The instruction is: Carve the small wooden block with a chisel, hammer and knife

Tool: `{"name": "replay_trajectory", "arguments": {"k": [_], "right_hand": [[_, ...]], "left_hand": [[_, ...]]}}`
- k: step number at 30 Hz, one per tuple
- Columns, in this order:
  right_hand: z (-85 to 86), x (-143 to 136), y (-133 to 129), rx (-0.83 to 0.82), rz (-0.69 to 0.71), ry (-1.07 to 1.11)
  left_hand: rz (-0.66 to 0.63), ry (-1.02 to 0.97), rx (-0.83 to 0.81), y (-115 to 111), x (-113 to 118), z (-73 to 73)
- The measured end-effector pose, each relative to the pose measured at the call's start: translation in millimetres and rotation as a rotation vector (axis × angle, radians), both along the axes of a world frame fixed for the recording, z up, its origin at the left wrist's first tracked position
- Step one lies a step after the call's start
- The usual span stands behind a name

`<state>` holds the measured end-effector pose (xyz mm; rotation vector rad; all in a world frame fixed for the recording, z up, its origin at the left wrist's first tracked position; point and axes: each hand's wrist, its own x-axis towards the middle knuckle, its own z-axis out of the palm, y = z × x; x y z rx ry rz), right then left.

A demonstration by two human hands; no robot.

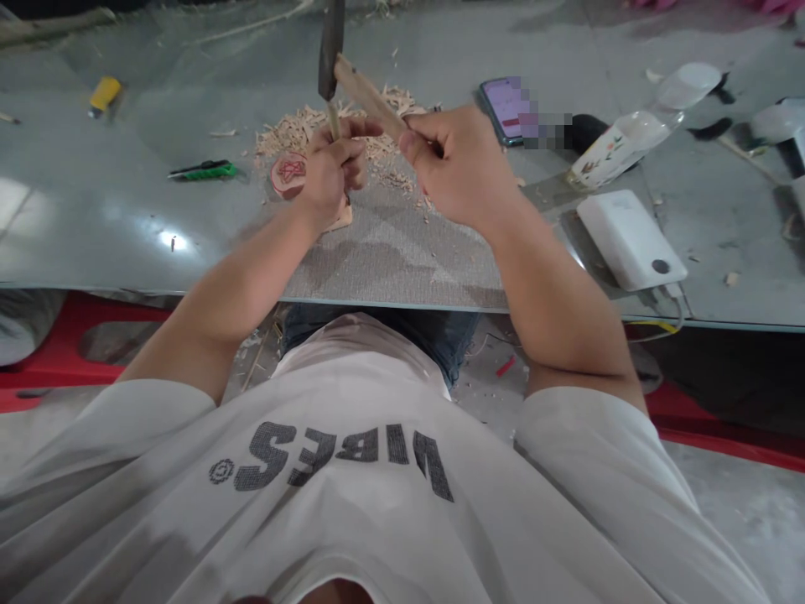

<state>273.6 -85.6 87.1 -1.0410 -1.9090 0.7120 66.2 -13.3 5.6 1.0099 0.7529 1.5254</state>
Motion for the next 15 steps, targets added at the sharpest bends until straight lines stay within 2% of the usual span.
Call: {"name": "replay_trajectory", "arguments": {"k": [2, 7, 10, 12, 15], "right_hand": [[-0.6, 0, 2, 0.029, -0.004, 0.016], [-4.2, -3, 9, 0.210, -0.032, 0.228], [-7.1, -5, 12, 0.214, -0.053, 0.218], [-8.5, -6, 11, 0.204, -0.075, 0.198], [-9.1, -5, 8, 0.177, -0.075, 0.138]], "left_hand": [[0.025, 0.020, -0.032, 4, 1, -3.6], [-0.084, 0.056, -0.127, 9, -4, -7.0], [0.010, 0.248, -0.061, 10, -12, -6.0], [0.014, 0.398, -0.022, 11, -18, -4.9], [-0.011, 0.489, -0.033, 12, -28, -1.9]]}}
